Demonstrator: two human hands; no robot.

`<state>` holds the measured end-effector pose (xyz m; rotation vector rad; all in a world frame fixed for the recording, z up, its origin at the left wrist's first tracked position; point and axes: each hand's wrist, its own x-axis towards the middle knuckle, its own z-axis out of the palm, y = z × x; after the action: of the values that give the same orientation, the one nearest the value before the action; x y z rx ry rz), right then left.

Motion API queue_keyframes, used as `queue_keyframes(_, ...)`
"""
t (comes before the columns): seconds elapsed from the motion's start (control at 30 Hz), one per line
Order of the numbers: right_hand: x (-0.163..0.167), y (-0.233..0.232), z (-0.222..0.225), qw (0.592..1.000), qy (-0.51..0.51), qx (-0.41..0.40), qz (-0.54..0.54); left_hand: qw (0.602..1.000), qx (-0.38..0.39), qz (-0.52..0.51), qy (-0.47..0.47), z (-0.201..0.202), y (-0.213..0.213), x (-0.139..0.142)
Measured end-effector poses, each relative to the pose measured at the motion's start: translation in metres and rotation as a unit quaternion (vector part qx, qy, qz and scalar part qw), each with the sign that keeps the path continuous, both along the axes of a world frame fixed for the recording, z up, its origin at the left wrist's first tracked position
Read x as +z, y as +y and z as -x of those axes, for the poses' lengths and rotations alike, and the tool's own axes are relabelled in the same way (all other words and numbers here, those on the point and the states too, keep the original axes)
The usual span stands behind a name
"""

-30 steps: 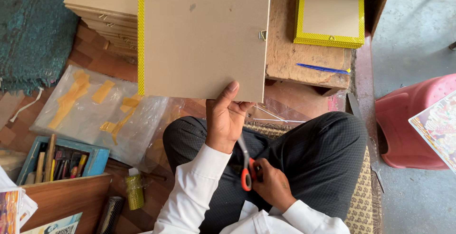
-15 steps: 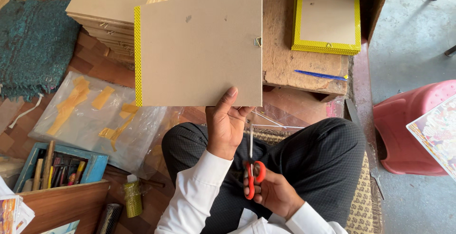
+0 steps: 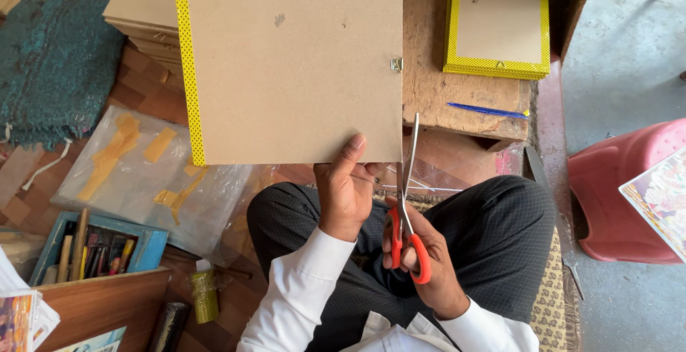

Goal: The person applies yellow decorative tape to the edges of a printed picture mounted on cardboard, trims excess tape with scissors, and smooths the tape along the borders. The person repeats this process on a second picture.

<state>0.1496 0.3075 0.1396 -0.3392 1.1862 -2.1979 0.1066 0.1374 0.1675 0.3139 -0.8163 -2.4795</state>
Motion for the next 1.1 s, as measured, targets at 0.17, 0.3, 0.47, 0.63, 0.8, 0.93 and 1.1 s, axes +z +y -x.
queue_keyframes(0.17, -0.004, 0.000, 0.004, 1.000, 0.020, -0.013, -0.012, 1.000, -0.012, 0.001, 0.005, 0.000, 0.001, 0.001)
queue_keyframes(0.3, -0.004, 0.001, 0.006, 0.999, 0.034, -0.010, -0.026, 1.000, -0.016, -0.003, -0.005, -0.001, 0.003, 0.004)
queue_keyframes(0.47, -0.008, 0.002, 0.003, 0.999, 0.032, -0.015, -0.033, 1.000, -0.019, -0.003, -0.005, -0.002, 0.003, -0.001)
queue_keyframes(0.63, -0.018, 0.000, -0.003, 0.998, 0.033, -0.047, -0.027, 1.000, -0.020, -0.002, -0.005, -0.004, 0.002, -0.014)
queue_keyframes(0.8, -0.023, -0.003, -0.010, 0.992, 0.010, -0.088, -0.090, 1.000, -0.026, -0.005, 0.002, -0.004, 0.002, -0.016)
queue_keyframes(0.93, -0.015, -0.005, -0.009, 0.992, -0.010, -0.085, -0.090, 0.999, -0.033, -0.019, -0.009, -0.003, 0.002, -0.010)
queue_keyframes(1.1, 0.001, -0.006, 0.006, 0.994, 0.003, -0.063, -0.087, 0.998, -0.052, -0.029, 0.021, -0.007, 0.006, -0.006)
